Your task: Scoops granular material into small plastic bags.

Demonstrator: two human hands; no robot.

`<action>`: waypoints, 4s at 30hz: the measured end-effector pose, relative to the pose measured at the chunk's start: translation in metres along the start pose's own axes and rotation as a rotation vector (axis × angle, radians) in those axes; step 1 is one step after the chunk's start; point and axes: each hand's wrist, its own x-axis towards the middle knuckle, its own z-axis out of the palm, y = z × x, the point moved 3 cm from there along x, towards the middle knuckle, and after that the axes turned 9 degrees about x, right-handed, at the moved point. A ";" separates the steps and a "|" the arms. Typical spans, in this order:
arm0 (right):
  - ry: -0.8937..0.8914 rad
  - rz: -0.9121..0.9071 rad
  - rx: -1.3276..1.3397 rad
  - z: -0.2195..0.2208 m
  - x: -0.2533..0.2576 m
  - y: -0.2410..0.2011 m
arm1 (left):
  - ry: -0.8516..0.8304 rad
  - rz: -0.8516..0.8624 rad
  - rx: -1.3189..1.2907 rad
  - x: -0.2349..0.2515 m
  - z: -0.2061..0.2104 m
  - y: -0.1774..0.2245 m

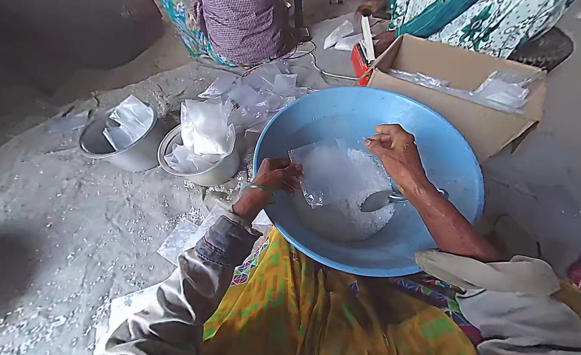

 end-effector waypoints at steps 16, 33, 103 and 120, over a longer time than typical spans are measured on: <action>-0.382 0.500 0.595 0.010 0.015 0.043 | 0.021 0.125 0.129 0.002 -0.009 -0.006; -0.279 0.316 0.468 0.006 0.008 0.025 | 0.131 -0.004 0.109 0.007 -0.007 -0.014; -0.611 0.244 -1.204 -0.018 -0.009 0.123 | 0.491 0.330 0.864 -0.024 -0.015 0.033; -0.760 0.165 -0.827 0.043 -0.022 0.082 | 0.425 0.280 0.877 -0.021 -0.005 0.025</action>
